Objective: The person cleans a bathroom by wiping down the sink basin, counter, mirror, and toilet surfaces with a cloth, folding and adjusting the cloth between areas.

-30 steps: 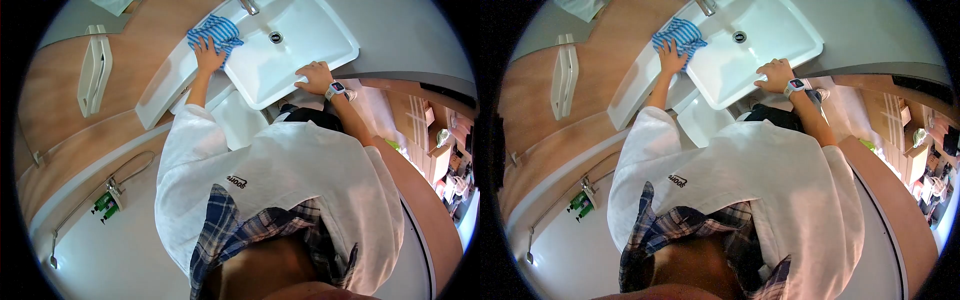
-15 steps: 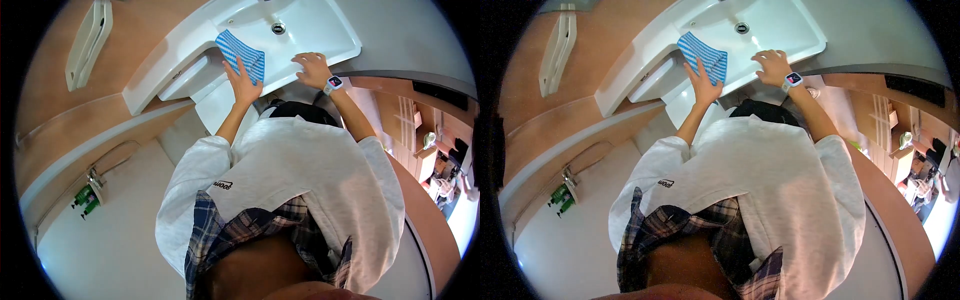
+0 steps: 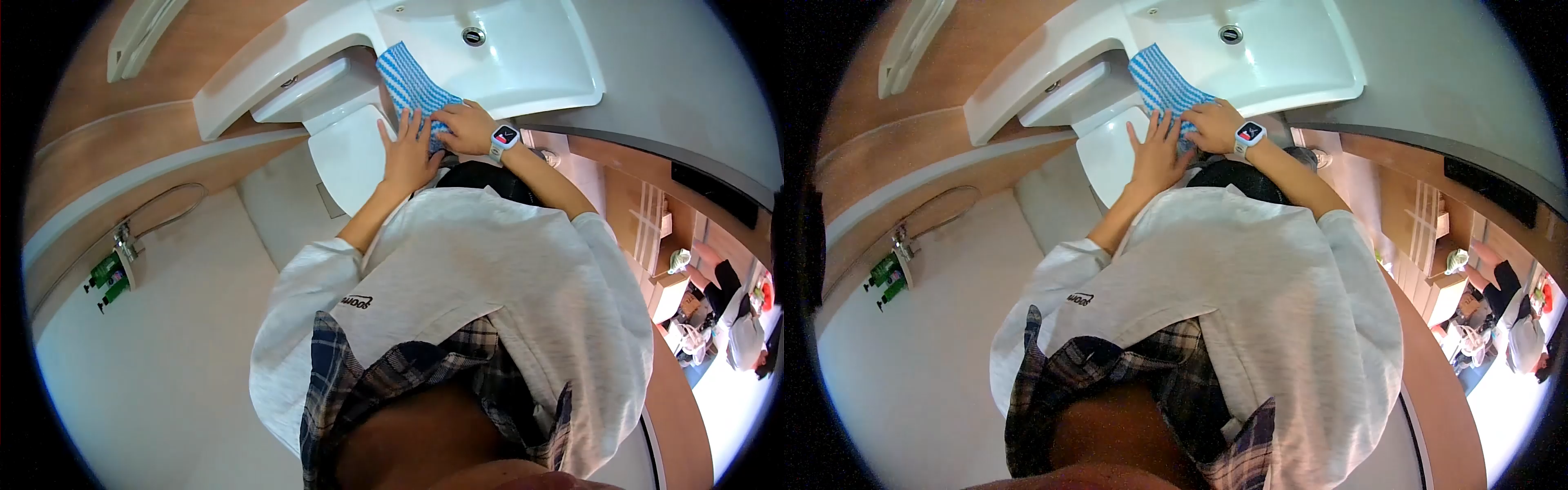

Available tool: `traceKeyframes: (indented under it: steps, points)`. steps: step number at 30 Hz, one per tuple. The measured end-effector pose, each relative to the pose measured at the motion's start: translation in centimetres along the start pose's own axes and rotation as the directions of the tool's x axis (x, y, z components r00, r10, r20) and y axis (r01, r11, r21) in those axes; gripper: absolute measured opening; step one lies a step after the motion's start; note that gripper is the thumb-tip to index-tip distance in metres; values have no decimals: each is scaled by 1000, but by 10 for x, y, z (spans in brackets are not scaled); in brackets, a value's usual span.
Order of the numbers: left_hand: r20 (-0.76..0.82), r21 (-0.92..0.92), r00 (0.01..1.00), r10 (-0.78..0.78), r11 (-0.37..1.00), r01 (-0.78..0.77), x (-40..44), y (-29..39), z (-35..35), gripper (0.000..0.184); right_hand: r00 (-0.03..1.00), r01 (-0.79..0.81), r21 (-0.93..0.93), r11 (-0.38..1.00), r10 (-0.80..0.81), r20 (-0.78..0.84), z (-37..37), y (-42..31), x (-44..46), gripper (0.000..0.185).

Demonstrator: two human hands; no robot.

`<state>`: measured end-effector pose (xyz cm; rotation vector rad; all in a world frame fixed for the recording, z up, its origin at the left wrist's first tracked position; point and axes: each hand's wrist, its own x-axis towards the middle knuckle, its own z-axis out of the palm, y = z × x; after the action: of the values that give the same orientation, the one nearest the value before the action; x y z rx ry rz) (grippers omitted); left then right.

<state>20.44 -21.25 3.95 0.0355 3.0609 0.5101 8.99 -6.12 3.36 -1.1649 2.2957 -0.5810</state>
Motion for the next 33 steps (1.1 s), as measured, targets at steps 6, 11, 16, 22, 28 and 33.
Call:
traceKeyframes:
  steps: [6, 11, 16, 22, 28, 33]
  points:
    - [114, 66, 974, 194, 977, -202, 10, -11, -24, 74, 986, 7, -73, 997, -19, -167, -20, 27, -31, 36]
    - [95, -88, 943, 319, 946, -311, 49, 30, 5, 67, 949, -129, -244, 961, 49, -311, -33, 60, -65, 42]
    - [82, -194, 946, 314, 936, -294, 118, 78, 59, 61, 900, -368, -387, 845, 219, -377, -52, 104, -100, 53]
    - [136, -156, 969, 206, 970, -184, 168, 158, 92, 46, 758, -583, -317, 748, 360, -544, -68, 89, -137, 55]
    - [36, -119, 986, 163, 980, -158, 148, 149, 88, 51, 839, -428, -376, 822, 206, -504, -56, 106, -127, 55]
    - [-71, 2, 993, 97, 995, -97, 86, 87, 64, 70, 977, -161, -343, 925, 100, -188, -27, 88, -69, 60]
